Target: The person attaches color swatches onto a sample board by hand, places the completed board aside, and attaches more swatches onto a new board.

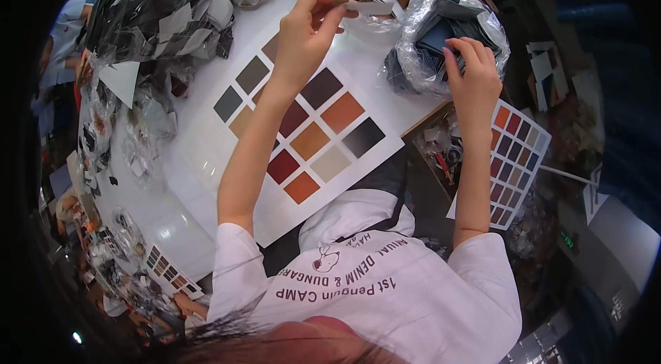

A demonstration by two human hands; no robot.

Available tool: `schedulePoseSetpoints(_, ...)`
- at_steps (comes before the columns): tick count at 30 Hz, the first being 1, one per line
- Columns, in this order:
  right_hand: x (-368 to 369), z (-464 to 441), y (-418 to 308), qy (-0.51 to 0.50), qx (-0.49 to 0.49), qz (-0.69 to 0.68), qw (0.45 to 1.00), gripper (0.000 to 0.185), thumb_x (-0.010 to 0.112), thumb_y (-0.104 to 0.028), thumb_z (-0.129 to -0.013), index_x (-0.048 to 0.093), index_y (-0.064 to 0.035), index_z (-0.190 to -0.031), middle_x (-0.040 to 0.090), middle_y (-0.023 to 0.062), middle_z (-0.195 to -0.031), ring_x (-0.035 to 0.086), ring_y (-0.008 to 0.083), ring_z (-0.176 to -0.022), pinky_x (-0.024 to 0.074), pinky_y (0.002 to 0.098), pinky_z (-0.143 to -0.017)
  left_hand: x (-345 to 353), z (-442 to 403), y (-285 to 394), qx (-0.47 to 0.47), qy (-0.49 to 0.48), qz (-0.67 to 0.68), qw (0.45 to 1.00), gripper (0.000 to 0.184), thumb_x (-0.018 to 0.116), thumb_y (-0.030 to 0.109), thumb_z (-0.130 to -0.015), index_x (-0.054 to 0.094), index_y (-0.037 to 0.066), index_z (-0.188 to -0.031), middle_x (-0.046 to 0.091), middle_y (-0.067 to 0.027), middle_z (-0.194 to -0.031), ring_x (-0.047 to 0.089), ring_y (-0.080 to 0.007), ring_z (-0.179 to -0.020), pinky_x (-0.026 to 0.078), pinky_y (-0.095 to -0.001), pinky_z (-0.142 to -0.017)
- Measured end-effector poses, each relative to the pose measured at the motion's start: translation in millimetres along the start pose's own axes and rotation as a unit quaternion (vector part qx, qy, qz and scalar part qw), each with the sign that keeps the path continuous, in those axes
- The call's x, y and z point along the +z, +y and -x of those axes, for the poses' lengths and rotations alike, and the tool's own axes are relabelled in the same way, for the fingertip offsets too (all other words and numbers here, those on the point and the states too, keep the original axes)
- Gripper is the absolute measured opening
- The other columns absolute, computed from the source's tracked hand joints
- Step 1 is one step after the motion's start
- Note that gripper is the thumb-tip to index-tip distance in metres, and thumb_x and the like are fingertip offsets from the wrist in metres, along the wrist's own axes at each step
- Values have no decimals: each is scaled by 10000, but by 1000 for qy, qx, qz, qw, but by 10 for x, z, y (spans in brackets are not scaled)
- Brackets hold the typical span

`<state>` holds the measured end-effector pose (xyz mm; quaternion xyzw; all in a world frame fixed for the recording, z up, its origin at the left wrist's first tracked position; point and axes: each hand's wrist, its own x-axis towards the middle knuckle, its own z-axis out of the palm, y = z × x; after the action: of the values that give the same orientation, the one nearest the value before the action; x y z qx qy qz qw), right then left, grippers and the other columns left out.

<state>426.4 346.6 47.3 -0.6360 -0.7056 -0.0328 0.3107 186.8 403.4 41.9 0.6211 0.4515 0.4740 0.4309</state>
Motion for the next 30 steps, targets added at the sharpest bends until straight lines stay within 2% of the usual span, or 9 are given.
schedulePoseSetpoints(6,113,-174,34,-162,-11,99,982,188,663,-243,-863,703,-113,-993,670,-5,-993,661,236,-853,519,344,-711,-318,1001,228,-87,63,40,993,163,547,27,-957,576,-22,-1109,649,-83,-1105,619,-129,-1017,494,-261,-893)
schedulePoseSetpoints(12,99,-277,110,-169,-50,122,977,164,606,-254,-906,681,-115,-951,652,45,-888,659,289,-754,514,376,-659,-771,1581,367,-115,310,60,942,359,568,-55,-919,501,-41,-1271,605,-99,-1162,609,-150,-1022,489,-254,-900)
schedulePoseSetpoints(14,-29,-312,-13,-173,-57,173,968,164,597,-251,-915,673,-113,-960,661,38,-874,659,290,-764,514,381,-667,-1038,1854,239,-151,303,25,941,342,560,-64,-914,511,-49,-1253,597,-96,-1133,610,-148,-1003,496,-265,-884)
schedulePoseSetpoints(18,-289,-293,-357,-54,16,56,997,137,616,-188,-935,689,-113,-1024,689,103,-850,669,188,-681,489,270,-611,-1392,2394,10,-169,287,-37,942,263,557,-69,-912,550,-75,-1174,590,-97,-1113,611,-149,-966,497,-271,-867)
schedulePoseSetpoints(19,-276,-267,-474,-25,9,-49,998,137,623,-151,-938,688,-75,-1031,687,103,-807,636,126,-646,468,235,-590,-1413,2466,34,-177,315,-9,932,161,547,-13,-941,590,-71,-1085,628,-76,-984,627,-140,-893,496,-259,-838)
schedulePoseSetpoints(22,-74,-154,-1037,-137,-14,-231,963,133,631,-114,-923,681,-38,-1019,683,71,-792,626,111,-660,476,249,-594,-1490,2639,62,-195,391,-35,899,146,525,73,-977,606,-44,-1008,636,-47,-813,628,-127,-791,498,-253,-758)
schedulePoseSetpoints(25,334,-76,-1690,-203,-177,-246,931,165,658,-40,-872,681,-48,-1036,689,93,-828,644,170,-672,492,285,-597,-1604,2838,-53,-190,399,-182,879,181,512,135,-991,603,-21,-975,637,-64,-721,623,-147,-704,491,-257,-683)
schedulePoseSetpoints(28,694,71,-2376,-244,-198,-296,902,324,677,-31,-845,619,-76,-1161,682,106,-814,648,245,-682,501,330,-594,-1720,2959,-38,-272,344,-269,858,177,525,146,-982,600,-11,-949,645,-108,-751,606,-191,-653,488,-262,-641)
schedulePoseSetpoints(30,950,185,-2673,-273,-180,-312,892,380,678,-44,-845,576,-89,-1208,671,104,-793,645,248,-681,495,334,-587,-1797,2960,-132,-213,341,-329,854,145,543,134,-961,615,9,-940,663,-95,-854,623,-255,-777,489,-346,-719)
